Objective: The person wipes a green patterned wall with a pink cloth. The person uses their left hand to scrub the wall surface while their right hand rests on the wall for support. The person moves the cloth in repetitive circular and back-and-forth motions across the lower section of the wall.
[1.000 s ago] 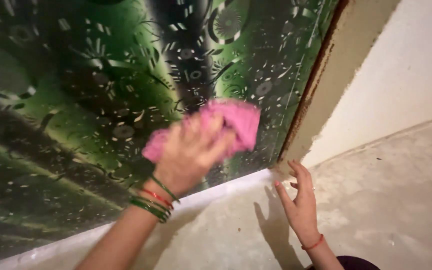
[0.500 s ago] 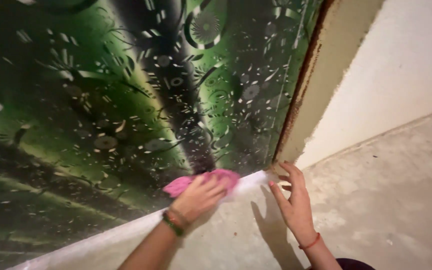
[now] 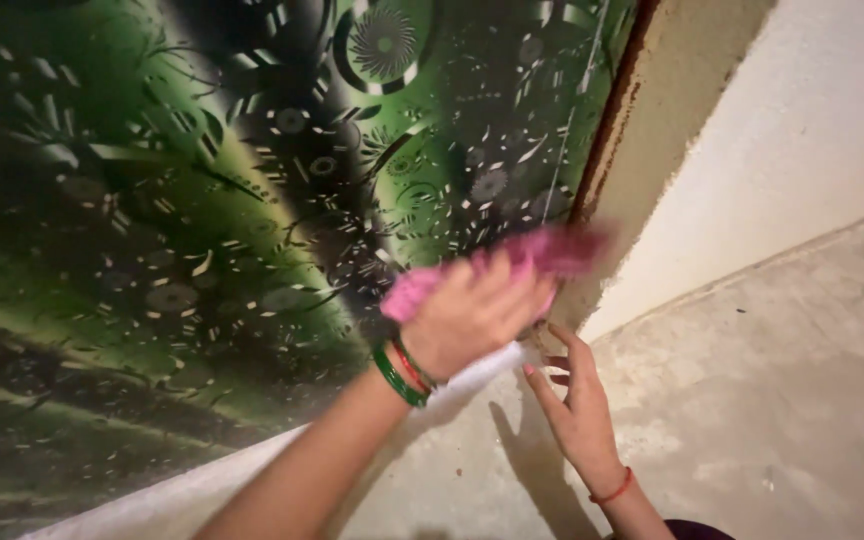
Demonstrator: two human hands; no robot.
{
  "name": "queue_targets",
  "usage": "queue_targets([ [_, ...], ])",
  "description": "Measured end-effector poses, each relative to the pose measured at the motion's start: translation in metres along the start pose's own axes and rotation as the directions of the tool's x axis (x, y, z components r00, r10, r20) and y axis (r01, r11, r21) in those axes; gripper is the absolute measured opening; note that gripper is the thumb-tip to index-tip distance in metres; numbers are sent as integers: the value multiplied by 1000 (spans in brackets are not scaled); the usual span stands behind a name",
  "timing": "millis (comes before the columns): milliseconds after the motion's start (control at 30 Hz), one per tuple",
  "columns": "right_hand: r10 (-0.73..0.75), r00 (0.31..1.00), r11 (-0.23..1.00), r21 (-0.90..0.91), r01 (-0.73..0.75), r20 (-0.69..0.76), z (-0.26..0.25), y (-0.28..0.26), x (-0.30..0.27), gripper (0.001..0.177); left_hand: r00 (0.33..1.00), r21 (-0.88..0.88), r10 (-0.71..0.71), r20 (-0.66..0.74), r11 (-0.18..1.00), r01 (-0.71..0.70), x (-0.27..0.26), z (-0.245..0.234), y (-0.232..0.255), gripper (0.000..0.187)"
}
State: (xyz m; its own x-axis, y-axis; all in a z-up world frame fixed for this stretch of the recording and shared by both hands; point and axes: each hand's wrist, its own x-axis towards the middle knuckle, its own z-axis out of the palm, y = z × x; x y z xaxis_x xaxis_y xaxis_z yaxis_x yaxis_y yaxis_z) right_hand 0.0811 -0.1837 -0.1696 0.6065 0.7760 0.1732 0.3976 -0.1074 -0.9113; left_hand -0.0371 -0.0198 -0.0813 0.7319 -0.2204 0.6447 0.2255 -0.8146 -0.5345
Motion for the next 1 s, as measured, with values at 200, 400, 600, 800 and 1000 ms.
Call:
queue_targets([
  [200,5,1000,1000,3,-5,-26,-9,7,-2,61,901,-406,84,425,907,107,-137,-4,38,33],
  [400,-5,1000,999,46,5,-12,-4,-2,-5,61,922,54,-304,239,953,300,-60,-124,-54,56],
  [600,-16,999,1000,-26,16,30,9,1,-3,63,934,158,-355,-26,922,355,-53,-130,-79,39],
  [800,9,1000,996,-87,-8,8,4,11,-8,64,892,-78,30,451,997,6,-178,-53,11,38],
  [1000,16,999,995,-103,-11,44,4,7,-16,65,937,91,-97,335,993,71,-146,-107,-36,47],
])
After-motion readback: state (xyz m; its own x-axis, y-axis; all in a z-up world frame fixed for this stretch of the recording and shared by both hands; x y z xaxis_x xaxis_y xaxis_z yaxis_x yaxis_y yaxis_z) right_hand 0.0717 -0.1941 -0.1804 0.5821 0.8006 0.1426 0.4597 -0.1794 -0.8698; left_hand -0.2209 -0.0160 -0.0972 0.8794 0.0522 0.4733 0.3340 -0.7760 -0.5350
